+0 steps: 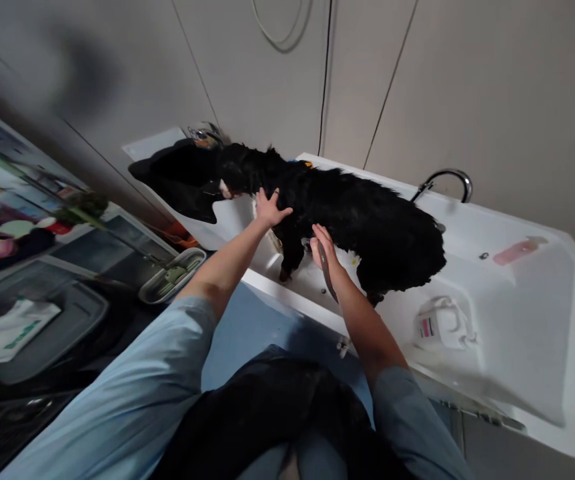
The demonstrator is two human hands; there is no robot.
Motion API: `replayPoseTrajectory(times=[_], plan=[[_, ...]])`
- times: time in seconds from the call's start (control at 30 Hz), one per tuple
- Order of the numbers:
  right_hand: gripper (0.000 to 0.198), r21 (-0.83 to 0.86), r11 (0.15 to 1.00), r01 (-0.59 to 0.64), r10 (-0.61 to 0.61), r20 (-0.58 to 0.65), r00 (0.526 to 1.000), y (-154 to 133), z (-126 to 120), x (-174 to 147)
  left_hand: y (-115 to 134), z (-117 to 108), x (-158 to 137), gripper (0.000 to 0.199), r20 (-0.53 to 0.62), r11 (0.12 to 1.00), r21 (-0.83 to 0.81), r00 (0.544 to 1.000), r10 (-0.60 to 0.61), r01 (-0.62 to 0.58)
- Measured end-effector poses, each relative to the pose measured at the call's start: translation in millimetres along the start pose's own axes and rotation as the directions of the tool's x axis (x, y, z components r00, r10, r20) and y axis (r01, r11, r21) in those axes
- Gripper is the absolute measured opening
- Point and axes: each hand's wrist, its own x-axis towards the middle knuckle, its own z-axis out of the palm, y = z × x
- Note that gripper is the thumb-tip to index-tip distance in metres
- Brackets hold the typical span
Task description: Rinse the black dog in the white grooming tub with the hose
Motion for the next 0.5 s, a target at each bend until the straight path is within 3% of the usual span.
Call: replayPoseTrajectory(times=[0.1,0.27,0.37,0.43,0.5], plan=[[0.082,-0.040,0.998,-0.049,0.049,0.007,0.999,4.1,-8.4,12.0,14.2,15.3,11.6,0.120,0.117,0.995,-0.038,0.990,-0.085,0.090],[0.074,-0.214,0.976,-0.044,0.073,0.132,0.989,2.1,-10.8,38.6,12.3,32.7,12.1,0.134,0.068,0.971,-0.121,0.978,-0.197,0.205],[0.073,-0.316,0.949,0.024,0.056,0.241,0.969,-4.7,5.3,57.7,2.7,43.9,-7.9,0.120,-0.008,0.970,-0.186,0.987,-0.163,0.158],[0.074,-0.358,0.931,0.073,0.044,0.307,0.951,-10.9,19.5,65.9,5.1,65.3,-32.4,0.104,-0.071,0.943,-0.310,0.986,-0.152,0.123],[0.075,-0.409,0.907,0.099,0.051,0.340,0.939,-18.4,32.3,67.0,16.8,95.3,-58.4,0.089,-0.080,0.817,-0.565,0.978,-0.195,0.116]])
